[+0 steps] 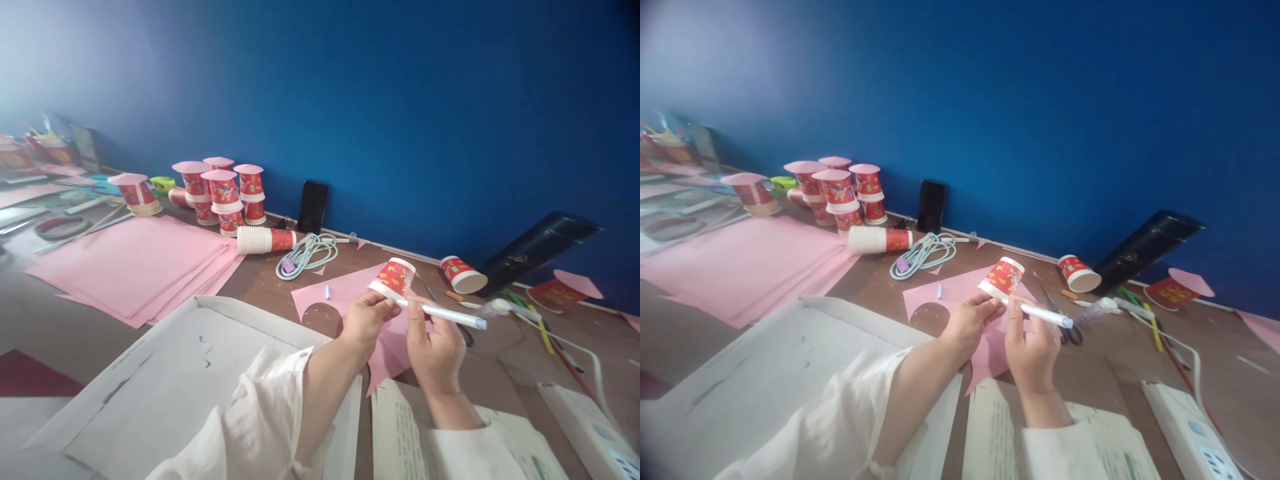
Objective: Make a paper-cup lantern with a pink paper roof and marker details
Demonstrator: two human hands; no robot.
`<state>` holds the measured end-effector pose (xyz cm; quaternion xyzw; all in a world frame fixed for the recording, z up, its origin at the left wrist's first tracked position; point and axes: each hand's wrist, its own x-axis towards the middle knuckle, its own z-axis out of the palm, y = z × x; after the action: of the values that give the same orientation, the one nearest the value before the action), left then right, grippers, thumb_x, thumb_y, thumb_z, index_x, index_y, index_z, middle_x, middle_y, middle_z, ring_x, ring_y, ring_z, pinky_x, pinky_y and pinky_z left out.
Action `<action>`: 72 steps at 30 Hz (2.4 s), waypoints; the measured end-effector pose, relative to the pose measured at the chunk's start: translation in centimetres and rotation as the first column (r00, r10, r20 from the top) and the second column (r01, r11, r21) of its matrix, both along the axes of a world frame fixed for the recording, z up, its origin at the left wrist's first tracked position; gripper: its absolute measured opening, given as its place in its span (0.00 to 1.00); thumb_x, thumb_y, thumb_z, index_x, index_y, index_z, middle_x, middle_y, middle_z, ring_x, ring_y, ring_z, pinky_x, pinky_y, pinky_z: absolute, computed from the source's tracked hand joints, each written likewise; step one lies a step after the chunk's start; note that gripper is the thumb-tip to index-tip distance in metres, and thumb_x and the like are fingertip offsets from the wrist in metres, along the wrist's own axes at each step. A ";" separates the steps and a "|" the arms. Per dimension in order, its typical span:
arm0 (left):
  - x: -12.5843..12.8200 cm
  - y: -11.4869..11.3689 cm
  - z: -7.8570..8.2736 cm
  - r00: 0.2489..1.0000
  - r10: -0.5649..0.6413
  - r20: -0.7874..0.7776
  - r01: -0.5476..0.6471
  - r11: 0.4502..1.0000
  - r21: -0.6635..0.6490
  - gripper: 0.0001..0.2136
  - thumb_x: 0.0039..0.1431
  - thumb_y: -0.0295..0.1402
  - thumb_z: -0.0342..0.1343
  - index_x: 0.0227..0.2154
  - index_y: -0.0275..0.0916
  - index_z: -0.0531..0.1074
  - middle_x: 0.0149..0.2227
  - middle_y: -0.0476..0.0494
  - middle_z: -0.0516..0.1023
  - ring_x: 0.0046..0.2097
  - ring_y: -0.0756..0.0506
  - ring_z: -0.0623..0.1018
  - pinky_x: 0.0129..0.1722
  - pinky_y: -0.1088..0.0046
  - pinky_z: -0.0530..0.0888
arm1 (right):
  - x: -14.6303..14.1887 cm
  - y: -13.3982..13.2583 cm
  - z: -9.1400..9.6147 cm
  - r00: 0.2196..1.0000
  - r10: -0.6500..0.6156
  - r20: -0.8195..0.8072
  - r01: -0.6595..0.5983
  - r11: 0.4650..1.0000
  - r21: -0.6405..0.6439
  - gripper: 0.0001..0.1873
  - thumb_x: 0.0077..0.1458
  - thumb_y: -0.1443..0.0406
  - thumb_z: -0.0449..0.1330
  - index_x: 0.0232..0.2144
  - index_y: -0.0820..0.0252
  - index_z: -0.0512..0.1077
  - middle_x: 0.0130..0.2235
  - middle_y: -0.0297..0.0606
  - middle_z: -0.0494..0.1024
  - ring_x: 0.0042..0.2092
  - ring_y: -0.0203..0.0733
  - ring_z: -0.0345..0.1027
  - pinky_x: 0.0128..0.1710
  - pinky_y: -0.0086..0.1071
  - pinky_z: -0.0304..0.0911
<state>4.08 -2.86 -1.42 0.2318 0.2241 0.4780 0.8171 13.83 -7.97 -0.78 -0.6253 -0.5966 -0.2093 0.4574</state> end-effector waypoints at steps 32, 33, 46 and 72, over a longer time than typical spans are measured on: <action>-0.6 0.0 0.4 1.000 -0.012 0.019 0.014 0.993 -0.116 0.09 0.44 0.30 0.67 0.27 0.31 0.75 0.27 0.45 0.75 0.31 0.51 0.75 0.45 0.70 0.71 | -0.2 -0.3 0.4 0.997 -0.041 -0.068 0.047 0.994 0.095 0.12 0.61 0.63 0.54 0.39 0.64 0.74 0.38 0.46 0.80 0.41 0.45 0.74 0.43 0.37 0.67; -0.6 0.0 0.5 1.000 -0.011 0.015 0.013 0.993 -0.114 0.10 0.45 0.30 0.67 0.28 0.31 0.75 0.27 0.45 0.75 0.31 0.51 0.74 0.45 0.70 0.71 | -0.2 -0.4 0.4 0.997 -0.035 -0.064 0.041 0.995 0.091 0.12 0.61 0.63 0.54 0.39 0.63 0.74 0.38 0.46 0.79 0.41 0.45 0.74 0.43 0.37 0.67; -0.8 -0.2 0.5 0.997 -0.032 -0.076 0.027 0.998 -0.063 0.06 0.51 0.28 0.62 0.31 0.30 0.76 0.31 0.40 0.79 0.35 0.49 0.78 0.42 0.71 0.71 | -0.4 0.0 0.3 0.999 0.003 0.033 -0.005 0.998 0.058 0.10 0.60 0.64 0.55 0.38 0.63 0.74 0.37 0.46 0.80 0.41 0.46 0.75 0.42 0.37 0.68; -0.7 -0.1 0.6 0.994 -0.048 -0.094 0.042 0.997 -0.066 0.06 0.52 0.31 0.61 0.30 0.32 0.75 0.31 0.40 0.79 0.34 0.47 0.79 0.44 0.68 0.72 | -0.2 -0.2 0.3 1.000 0.010 -0.018 -0.009 0.999 0.050 0.11 0.61 0.62 0.54 0.38 0.62 0.74 0.38 0.45 0.80 0.40 0.45 0.74 0.42 0.37 0.67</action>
<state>3.41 -3.00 -0.80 0.2330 0.2728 0.4406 0.8229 13.63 -8.15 -0.45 -0.6127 -0.5900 -0.2162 0.4792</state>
